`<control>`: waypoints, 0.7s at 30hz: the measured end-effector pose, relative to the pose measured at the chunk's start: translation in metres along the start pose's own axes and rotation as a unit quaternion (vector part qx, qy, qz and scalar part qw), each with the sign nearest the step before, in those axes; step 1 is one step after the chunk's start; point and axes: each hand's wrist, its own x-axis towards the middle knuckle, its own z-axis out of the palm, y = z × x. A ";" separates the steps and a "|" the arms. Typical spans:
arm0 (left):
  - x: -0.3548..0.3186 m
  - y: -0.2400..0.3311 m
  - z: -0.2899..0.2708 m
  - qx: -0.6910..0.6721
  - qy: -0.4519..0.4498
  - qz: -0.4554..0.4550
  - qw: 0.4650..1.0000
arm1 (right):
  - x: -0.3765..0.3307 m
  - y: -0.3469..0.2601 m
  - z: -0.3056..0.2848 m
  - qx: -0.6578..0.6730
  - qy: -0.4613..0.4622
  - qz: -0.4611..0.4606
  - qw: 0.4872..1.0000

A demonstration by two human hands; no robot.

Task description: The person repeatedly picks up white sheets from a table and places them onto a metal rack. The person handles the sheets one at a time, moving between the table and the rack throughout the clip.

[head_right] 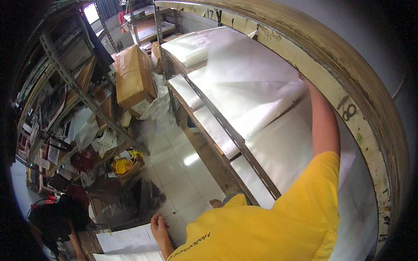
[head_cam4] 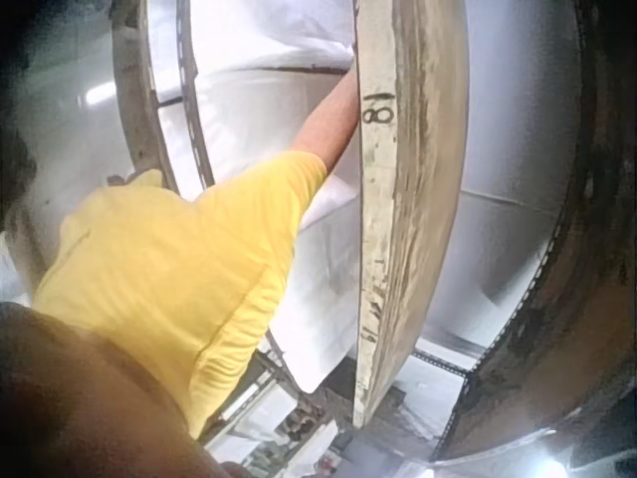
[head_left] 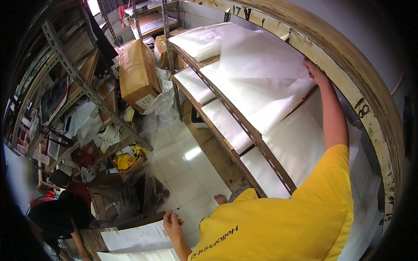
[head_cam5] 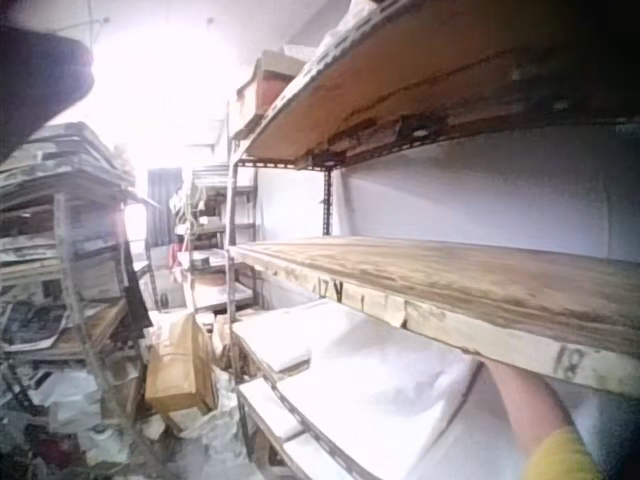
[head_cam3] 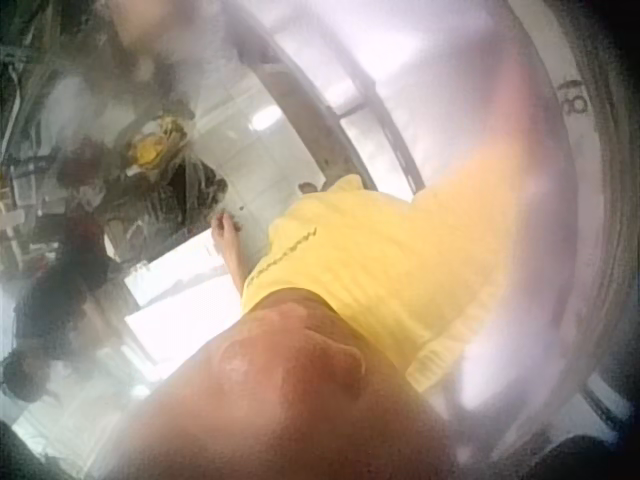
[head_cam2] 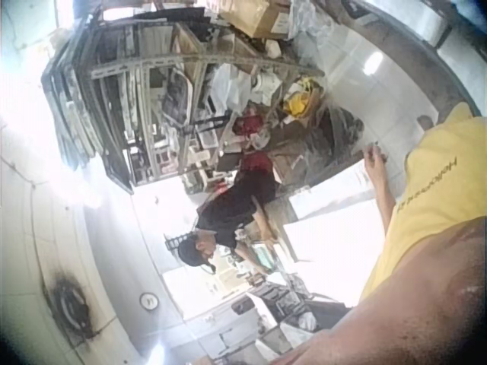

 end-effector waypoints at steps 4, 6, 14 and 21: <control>0.018 0.022 0.031 0.008 -0.052 0.028 0.998 | 0.028 0.059 -0.035 -0.030 0.063 0.059 0.996; 0.027 0.040 0.042 0.025 -0.061 0.056 0.996 | 0.018 0.069 -0.031 -0.084 0.088 0.076 0.990; 0.055 0.062 0.051 0.038 -0.091 0.117 0.988 | -0.012 0.058 -0.024 -0.143 0.071 0.111 0.981; 0.048 0.043 0.056 0.034 -0.101 0.073 0.992 | -0.007 0.067 -0.034 -0.259 0.099 0.061 0.959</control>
